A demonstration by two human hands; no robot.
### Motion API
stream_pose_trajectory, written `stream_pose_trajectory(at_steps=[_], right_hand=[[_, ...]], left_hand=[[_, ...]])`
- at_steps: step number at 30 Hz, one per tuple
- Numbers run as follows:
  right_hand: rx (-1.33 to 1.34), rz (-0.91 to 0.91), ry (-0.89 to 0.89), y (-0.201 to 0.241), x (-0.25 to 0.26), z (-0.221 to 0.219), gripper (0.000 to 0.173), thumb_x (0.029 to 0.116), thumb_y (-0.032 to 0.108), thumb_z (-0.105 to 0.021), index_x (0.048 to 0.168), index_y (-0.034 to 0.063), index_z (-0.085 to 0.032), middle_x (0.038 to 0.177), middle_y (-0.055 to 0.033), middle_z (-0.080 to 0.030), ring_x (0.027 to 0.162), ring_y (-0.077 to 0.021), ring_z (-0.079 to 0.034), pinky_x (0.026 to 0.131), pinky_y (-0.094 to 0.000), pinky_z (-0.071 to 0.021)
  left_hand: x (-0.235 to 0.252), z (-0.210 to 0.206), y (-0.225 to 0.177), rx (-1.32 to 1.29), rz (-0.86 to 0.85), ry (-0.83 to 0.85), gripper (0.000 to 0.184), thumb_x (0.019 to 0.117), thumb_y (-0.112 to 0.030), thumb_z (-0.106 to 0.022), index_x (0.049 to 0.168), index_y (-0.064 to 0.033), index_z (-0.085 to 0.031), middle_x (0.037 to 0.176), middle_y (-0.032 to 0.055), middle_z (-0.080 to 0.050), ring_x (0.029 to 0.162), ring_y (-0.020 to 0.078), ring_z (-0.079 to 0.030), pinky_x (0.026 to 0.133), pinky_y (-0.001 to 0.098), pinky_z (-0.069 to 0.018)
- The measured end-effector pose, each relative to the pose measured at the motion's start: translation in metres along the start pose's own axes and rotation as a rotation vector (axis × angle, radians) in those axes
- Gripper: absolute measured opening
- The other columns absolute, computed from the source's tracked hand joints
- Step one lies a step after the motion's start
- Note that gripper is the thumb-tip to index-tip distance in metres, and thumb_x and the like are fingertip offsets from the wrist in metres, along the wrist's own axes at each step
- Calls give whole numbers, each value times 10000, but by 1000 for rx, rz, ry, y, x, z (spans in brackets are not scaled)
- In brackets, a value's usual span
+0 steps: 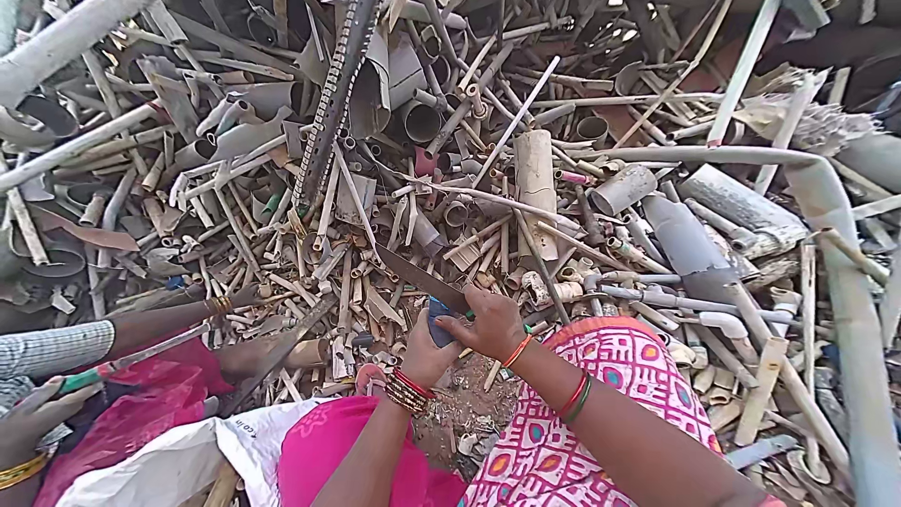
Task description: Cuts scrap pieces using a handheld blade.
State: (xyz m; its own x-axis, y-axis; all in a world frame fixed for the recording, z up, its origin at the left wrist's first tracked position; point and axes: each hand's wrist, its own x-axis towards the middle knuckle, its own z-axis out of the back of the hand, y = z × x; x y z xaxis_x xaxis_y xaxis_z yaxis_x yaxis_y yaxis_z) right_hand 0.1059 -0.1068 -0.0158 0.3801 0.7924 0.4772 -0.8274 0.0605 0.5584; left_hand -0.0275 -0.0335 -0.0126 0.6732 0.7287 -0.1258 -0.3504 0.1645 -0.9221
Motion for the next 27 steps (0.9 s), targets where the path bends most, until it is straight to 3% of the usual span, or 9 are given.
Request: stream_pose_trajectory(at_steps=[5,10,12,14,15,17,20,24,27], right_hand=[[9,-126,75,9,-2,0,629,941,561,-591,913,-59,-689,688,-185,-671,661,-384,-707,555,-537,-517],[355,-333,249,2,1,-1,605,975,533,-582,1040,-60,-688,862,-186,-701,846,-327,-699,747,-532,-523],[553,-346,223,-1,2,-5,481,975,440,-620,1032,-33,-691,864,-100,-704,813,-162,-674,760,-395,-527],[704,-350,228,0,3,-4,386,986,347,-629,1051,-28,-691,888,-47,-707,813,-45,-658,780,-278,-534],[747,-353,242,-1,3,-3,358,990,323,-627,1047,-25,-684,884,-31,-699,807,-17,-652,778,-244,-534],[760,-344,294,-1,1,-5,381,996,332,-619,1062,-38,-681,892,-45,-701,816,-26,-656,786,-248,-540],[698,-343,356,-3,-3,-7,451,1004,386,-595,1086,-51,-676,938,-93,-699,864,-96,-657,821,-316,-529],[767,-437,329,0,-8,-10,353,1006,316,-601,1023,-32,-653,831,-17,-629,729,-35,-581,716,-258,-498],[865,-530,303,5,-10,-12,257,1019,246,-601,1008,-8,-640,767,34,-585,650,2,-544,653,-215,-481]], left_hand=[[-3,0,-1,208,-58,-55,725,745,-163,-776,1321,156,-471,1040,217,-679,959,221,-687,889,376,-549],[-4,-2,-9,323,-51,-75,722,780,-149,-762,1351,167,-452,1047,259,-684,970,308,-695,904,468,-544],[-3,1,-5,168,-95,-37,756,750,-185,-777,1342,161,-460,1047,209,-684,945,207,-689,883,368,-552],[0,9,0,-248,-19,150,799,704,-253,-807,1327,73,-426,1034,26,-650,899,33,-674,828,210,-577],[0,12,1,-468,68,243,746,671,-223,-826,1272,5,-447,983,-18,-682,851,41,-699,783,233,-607],[3,14,6,-718,184,351,511,646,-73,-793,1096,-61,-551,847,3,-736,732,101,-724,688,290,-626],[2,6,0,-554,245,214,397,601,27,-624,982,-60,-554,699,0,-663,556,92,-643,524,263,-563],[5,-3,-3,-124,204,-41,574,621,29,-716,1173,45,-557,929,76,-646,790,105,-651,725,292,-562],[6,-4,-11,209,191,-146,640,759,-75,-787,1320,87,-524,1112,223,-669,1035,293,-663,946,474,-516]])
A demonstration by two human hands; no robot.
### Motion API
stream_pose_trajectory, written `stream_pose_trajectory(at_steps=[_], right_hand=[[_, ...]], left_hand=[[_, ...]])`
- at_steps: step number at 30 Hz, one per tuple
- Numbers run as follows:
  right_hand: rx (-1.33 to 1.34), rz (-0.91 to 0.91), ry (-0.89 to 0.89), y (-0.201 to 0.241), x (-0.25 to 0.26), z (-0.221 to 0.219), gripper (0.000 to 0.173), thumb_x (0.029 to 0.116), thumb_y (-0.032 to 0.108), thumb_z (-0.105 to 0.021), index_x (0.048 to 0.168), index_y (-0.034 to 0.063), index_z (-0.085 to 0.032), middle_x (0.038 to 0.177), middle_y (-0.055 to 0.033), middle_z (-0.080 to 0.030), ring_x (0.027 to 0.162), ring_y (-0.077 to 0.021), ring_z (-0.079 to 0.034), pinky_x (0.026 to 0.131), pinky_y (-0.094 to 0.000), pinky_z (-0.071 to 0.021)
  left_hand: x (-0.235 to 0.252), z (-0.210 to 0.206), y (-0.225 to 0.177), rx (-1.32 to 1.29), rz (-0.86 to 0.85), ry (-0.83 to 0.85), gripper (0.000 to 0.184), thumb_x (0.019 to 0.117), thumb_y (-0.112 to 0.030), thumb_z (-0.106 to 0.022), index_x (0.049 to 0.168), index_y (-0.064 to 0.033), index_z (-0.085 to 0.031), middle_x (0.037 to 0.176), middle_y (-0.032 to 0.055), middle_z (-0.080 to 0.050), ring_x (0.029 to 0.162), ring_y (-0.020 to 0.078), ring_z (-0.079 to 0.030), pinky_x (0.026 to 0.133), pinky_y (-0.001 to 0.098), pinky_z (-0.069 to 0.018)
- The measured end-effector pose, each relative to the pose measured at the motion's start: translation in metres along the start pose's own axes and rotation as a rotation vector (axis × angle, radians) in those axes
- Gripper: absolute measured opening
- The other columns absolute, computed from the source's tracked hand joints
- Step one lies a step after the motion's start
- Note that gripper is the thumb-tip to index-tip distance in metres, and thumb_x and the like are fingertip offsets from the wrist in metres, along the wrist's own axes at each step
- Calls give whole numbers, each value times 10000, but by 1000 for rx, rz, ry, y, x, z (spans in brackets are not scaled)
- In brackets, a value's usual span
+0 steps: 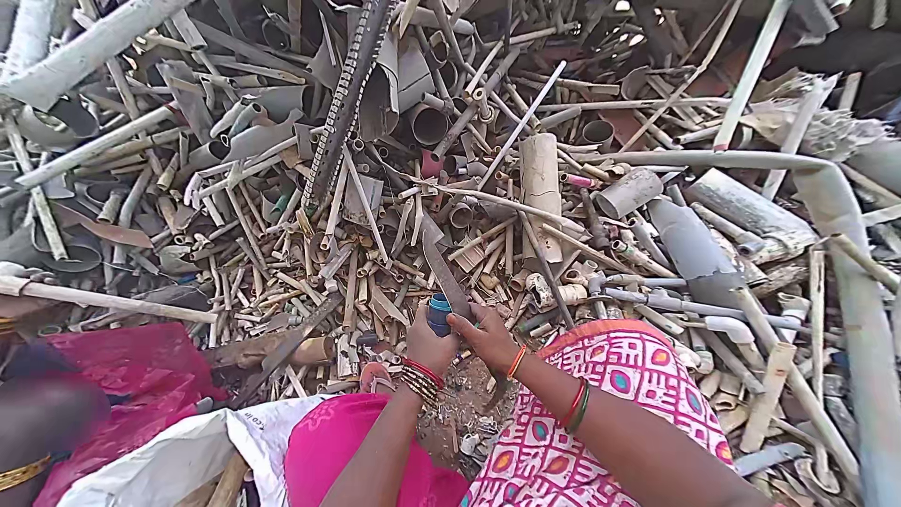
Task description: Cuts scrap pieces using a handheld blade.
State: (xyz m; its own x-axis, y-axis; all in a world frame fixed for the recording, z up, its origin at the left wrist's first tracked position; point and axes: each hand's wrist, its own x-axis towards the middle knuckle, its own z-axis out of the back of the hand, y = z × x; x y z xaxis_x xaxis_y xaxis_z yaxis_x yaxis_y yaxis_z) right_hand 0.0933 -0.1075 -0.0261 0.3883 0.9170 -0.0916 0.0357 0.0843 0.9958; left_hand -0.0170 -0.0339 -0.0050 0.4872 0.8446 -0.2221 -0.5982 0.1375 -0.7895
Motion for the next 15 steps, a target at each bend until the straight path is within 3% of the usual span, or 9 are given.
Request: stream_pose_trajectory(at_steps=[3,6,8,10,12,15], right_hand=[[27,-5,-40,0,1,-2,227,1017,222,-596,992,1,-641,742,47,-563,603,11,-507,609,-196,-460],[-45,22,-31,-1,3,-1,263,1009,244,-616,1022,-16,-657,794,18,-604,665,0,-534,666,-218,-470],[-81,33,20,2,4,3,274,1009,253,-612,1044,-17,-649,802,27,-602,669,13,-533,667,-204,-469],[-87,39,100,9,7,12,260,1031,248,-562,1045,-7,-609,735,61,-534,596,24,-493,605,-181,-452],[-141,112,77,9,9,20,298,1051,289,-488,985,16,-587,684,89,-496,577,34,-488,594,-170,-455],[-255,317,-178,-2,8,15,403,1067,327,-412,884,21,-599,673,63,-516,605,21,-506,603,-198,-449]], left_hand=[[-1,0,-13,216,27,-66,670,834,-167,-778,1381,82,-480,1146,249,-680,1092,375,-669,973,545,-500],[3,2,-16,230,66,-11,670,859,-203,-770,1396,62,-468,1177,248,-671,1126,379,-657,988,553,-493],[8,5,-5,-2,49,90,648,800,-100,-804,1351,59,-502,1140,210,-662,1053,277,-658,949,449,-519],[13,3,8,-332,40,201,597,671,-1,-757,1219,35,-524,955,82,-641,798,112,-655,737,287,-570],[12,6,10,-533,64,313,557,652,19,-730,1161,6,-505,872,28,-625,707,84,-647,667,260,-576],[8,11,8,-673,78,431,458,669,42,-697,1078,-40,-509,789,-24,-642,666,56,-652,648,231,-580]])
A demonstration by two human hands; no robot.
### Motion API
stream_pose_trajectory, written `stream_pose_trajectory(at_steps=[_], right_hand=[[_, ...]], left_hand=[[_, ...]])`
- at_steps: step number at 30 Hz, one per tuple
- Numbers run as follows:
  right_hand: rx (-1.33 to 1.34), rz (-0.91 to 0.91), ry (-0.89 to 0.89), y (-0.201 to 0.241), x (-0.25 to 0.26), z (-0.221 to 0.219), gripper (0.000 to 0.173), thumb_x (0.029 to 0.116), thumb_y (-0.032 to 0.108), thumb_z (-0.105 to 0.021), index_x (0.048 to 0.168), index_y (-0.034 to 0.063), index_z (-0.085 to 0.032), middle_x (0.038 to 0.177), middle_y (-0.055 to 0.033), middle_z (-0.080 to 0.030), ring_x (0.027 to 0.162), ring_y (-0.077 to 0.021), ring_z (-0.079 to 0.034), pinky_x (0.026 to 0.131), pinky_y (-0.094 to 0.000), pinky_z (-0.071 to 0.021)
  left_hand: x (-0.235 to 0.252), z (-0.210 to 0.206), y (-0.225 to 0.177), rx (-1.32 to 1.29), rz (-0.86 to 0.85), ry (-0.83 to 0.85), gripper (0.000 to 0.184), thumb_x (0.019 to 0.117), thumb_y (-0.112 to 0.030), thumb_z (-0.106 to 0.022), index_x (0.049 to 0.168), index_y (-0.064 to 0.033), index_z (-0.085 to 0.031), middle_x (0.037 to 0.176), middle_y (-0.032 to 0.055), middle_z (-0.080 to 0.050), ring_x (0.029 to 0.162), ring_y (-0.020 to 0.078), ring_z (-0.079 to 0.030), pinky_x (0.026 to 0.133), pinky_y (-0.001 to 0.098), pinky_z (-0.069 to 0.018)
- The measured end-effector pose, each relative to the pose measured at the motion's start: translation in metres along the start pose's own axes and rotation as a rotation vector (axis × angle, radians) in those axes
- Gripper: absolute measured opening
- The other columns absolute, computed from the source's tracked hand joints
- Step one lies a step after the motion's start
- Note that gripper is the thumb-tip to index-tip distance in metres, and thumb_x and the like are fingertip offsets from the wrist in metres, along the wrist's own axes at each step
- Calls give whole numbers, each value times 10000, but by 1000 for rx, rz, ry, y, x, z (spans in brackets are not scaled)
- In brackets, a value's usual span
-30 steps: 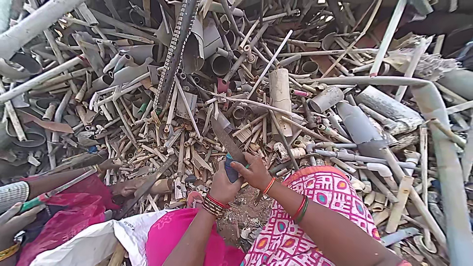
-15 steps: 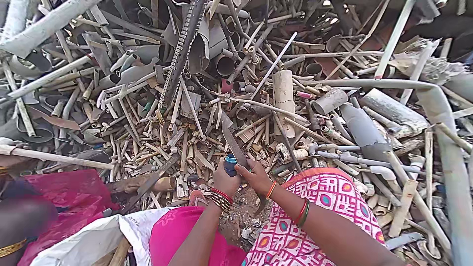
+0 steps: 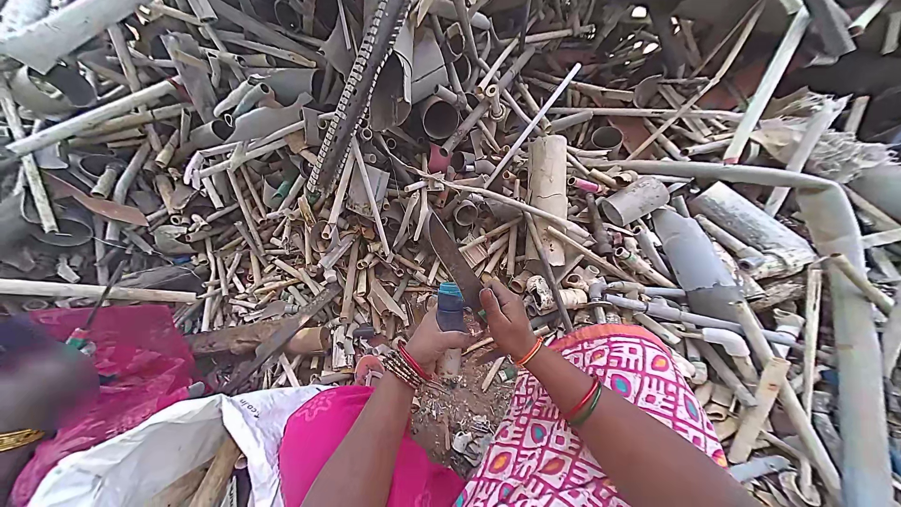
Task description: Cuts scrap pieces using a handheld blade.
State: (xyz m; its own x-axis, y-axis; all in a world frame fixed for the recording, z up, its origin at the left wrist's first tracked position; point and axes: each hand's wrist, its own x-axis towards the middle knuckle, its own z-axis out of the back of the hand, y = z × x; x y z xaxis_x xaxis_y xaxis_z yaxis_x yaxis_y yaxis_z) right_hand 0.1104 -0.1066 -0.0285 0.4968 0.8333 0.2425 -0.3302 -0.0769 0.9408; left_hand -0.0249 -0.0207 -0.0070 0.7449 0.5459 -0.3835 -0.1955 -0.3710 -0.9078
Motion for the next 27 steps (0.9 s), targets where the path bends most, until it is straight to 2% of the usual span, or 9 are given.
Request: stream_pose_trajectory(at_steps=[3,6,8,10,11,16,22,25,27], right_hand=[[-62,228,-249,-8,-7,-15,572,1074,462,-411,841,-13,-628,640,-13,-571,577,-32,-553,565,-239,-479],[-120,395,-428,-3,-1,-10,614,1095,504,-359,849,-9,-592,635,-20,-557,573,-9,-555,572,-190,-506],[-233,272,-379,0,3,5,591,1080,477,-391,867,-28,-612,634,-51,-560,572,-88,-559,573,-278,-492],[-240,2,-173,4,5,17,603,1029,502,-422,990,-59,-639,727,-97,-599,679,-186,-597,669,-415,-489],[-226,-69,-95,4,5,19,626,1003,535,-455,1039,-61,-644,770,-99,-619,714,-187,-608,694,-422,-496],[-266,-31,-6,4,-3,3,739,857,612,-650,1073,-95,-672,862,-187,-708,809,-309,-698,725,-514,-535],[-182,-116,45,2,-7,-5,586,925,527,-631,1038,-43,-705,868,-146,-718,825,-248,-702,752,-491,-536],[-55,-174,76,0,-7,-10,447,984,415,-599,1025,-20,-693,841,-68,-683,772,-114,-638,743,-362,-514],[47,-178,63,-2,-8,-15,375,994,353,-593,1001,-12,-680,780,6,-635,681,-20,-569,677,-254,-487]], left_hand=[[-1,-3,0,-87,40,67,399,676,16,-670,1039,-60,-524,735,-14,-652,609,72,-651,589,235,-576],[1,0,1,-76,87,22,359,706,27,-649,1031,-46,-515,713,1,-632,579,83,-632,562,243,-565],[0,2,1,-81,67,30,391,685,17,-663,1042,-49,-517,733,-7,-638,597,76,-638,579,241,-572],[0,0,2,-71,41,35,411,676,11,-680,1048,-43,-514,752,-8,-639,614,75,-644,596,242,-578],[0,-1,3,-60,34,36,421,684,15,-687,1062,-38,-508,769,-7,-632,632,76,-644,615,245,-579],[2,-5,8,-84,-42,99,439,696,71,-684,1085,-48,-518,848,-32,-690,755,48,-687,727,240,-597],[0,-6,8,53,-51,9,438,650,59,-705,1054,-31,-560,815,-12,-687,701,62,-679,674,243,-595],[3,-6,8,309,-74,-162,536,640,11,-743,1145,37,-565,925,40,-645,801,63,-648,750,251,-561],[4,-7,7,477,-105,-261,545,674,-29,-768,1180,62,-584,990,105,-655,883,129,-646,826,321,-541]])
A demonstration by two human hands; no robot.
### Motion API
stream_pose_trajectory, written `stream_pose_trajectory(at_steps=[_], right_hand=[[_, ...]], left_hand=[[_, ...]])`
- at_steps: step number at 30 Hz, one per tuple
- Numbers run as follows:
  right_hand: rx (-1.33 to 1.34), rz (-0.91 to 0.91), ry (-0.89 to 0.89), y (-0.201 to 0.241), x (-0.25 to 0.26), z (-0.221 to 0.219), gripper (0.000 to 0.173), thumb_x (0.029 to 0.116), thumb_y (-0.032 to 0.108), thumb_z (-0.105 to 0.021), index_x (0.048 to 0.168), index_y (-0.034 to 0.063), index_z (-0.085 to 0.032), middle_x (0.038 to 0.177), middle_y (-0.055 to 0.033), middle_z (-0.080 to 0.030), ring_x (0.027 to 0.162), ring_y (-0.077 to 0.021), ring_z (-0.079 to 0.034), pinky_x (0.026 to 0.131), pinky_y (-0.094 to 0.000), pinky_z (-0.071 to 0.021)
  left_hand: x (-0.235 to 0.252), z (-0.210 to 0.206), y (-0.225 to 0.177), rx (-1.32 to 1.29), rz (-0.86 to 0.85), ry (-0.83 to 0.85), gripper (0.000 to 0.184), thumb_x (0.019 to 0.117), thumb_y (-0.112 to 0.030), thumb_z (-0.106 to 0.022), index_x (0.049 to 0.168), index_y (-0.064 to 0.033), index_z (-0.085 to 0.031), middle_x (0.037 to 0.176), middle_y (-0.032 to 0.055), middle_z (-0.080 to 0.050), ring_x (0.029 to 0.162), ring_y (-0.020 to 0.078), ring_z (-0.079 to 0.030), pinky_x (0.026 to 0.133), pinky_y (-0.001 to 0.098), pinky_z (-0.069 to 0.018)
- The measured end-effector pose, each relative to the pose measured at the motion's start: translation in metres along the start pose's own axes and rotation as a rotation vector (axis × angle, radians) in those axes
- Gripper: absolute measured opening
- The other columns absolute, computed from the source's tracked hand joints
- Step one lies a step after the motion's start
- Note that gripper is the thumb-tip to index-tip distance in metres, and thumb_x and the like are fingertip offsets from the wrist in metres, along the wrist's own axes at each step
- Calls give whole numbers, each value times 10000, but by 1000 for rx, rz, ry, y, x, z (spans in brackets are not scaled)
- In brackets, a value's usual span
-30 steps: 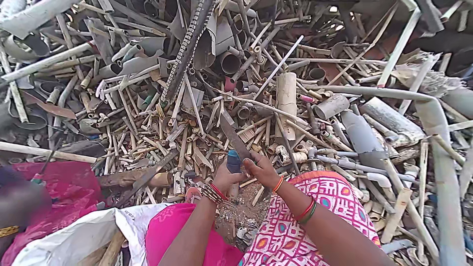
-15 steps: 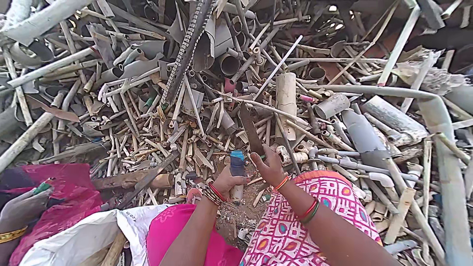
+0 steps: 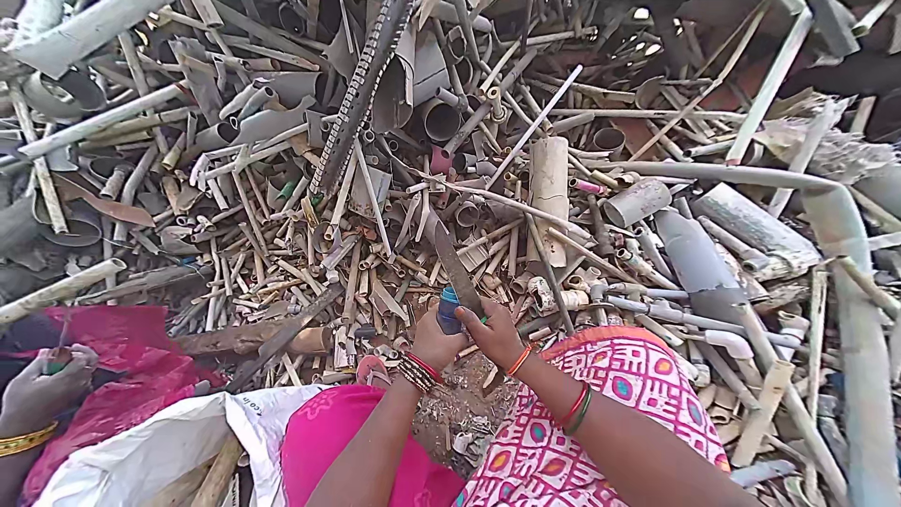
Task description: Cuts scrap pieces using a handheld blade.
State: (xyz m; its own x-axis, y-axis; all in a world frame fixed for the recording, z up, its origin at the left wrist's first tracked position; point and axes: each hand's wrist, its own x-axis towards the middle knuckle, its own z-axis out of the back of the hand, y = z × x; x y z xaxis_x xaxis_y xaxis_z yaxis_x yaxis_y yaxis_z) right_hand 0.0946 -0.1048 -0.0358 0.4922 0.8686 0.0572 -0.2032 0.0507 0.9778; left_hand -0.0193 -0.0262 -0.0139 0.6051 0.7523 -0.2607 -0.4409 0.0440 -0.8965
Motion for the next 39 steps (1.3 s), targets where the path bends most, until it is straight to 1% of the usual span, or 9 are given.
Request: stream_pose_trajectory(at_steps=[4,9,12,14,18,25,30,33,39], right_hand=[[147,-33,-3,5,-2,-6,275,1002,260,-591,965,-6,-649,705,62,-558,577,28,-487,589,-190,-445],[86,-4,32,17,-7,-8,326,1007,254,-592,1038,-61,-669,816,-19,-642,683,-9,-559,682,-225,-484],[219,-111,48,24,-2,-4,234,1031,197,-577,1030,-30,-635,722,35,-561,577,12,-505,588,-179,-464],[380,-156,54,27,3,3,155,1035,156,-542,954,34,-591,599,91,-478,486,15,-456,516,-167,-437],[671,-196,80,37,8,22,238,1085,100,-382,891,101,-518,539,95,-493,436,20,-459,460,-125,-416],[710,-147,213,36,2,30,294,1072,121,-349,842,154,-530,543,121,-512,449,25,-481,486,-132,-449],[609,-147,159,32,2,36,215,1059,116,-418,887,133,-546,555,124,-504,457,38,-464,476,-121,-413],[568,-220,108,35,0,29,201,1066,103,-448,896,96,-554,545,104,-480,444,26,-442,463,-129,-396],[494,-214,110,47,-1,16,181,1065,127,-470,913,77,-555,571,94,-468,458,16,-448,473,-141,-413]], left_hand=[[2,2,-18,378,24,-113,512,818,-152,-776,1244,69,-597,1077,228,-691,1047,346,-670,952,530,-504],[5,-11,-34,745,142,-83,440,999,-175,-598,1374,51,-554,1289,251,-648,1218,392,-632,1021,549,-483],[11,-20,-15,710,-69,-179,439,941,-172,-652,1273,111,-601,1226,294,-667,1159,437,-654,983,596,-477],[13,-14,-12,566,-90,-44,566,884,-201,-719,1317,120,-547,1256,292,-637,1197,411,-619,1032,581,-439],[13,1,2,-190,-17,359,595,761,-21,-765,1284,72,-498,1067,38,-656,949,32,-652,890,215,-546],[19,-13,23,-808,-67,454,325,669,1,-701,944,-156,-625,799,-85,-732,732,14,-694,716,217,-590],[21,-10,-4,-160,17,226,407,702,-20,-690,1094,-8,-581,858,5,-642,726,62,-648,695,263,-572],[22,-5,-24,374,96,129,500,849,-155,-742,1277,51,-585,1149,228,-662,1085,330,-645,971,523,-491],[24,-19,-28,864,235,115,594,930,-256,-658,1432,13,-489,1382,228,-591,1248,380,-611,1001,560,-491]])
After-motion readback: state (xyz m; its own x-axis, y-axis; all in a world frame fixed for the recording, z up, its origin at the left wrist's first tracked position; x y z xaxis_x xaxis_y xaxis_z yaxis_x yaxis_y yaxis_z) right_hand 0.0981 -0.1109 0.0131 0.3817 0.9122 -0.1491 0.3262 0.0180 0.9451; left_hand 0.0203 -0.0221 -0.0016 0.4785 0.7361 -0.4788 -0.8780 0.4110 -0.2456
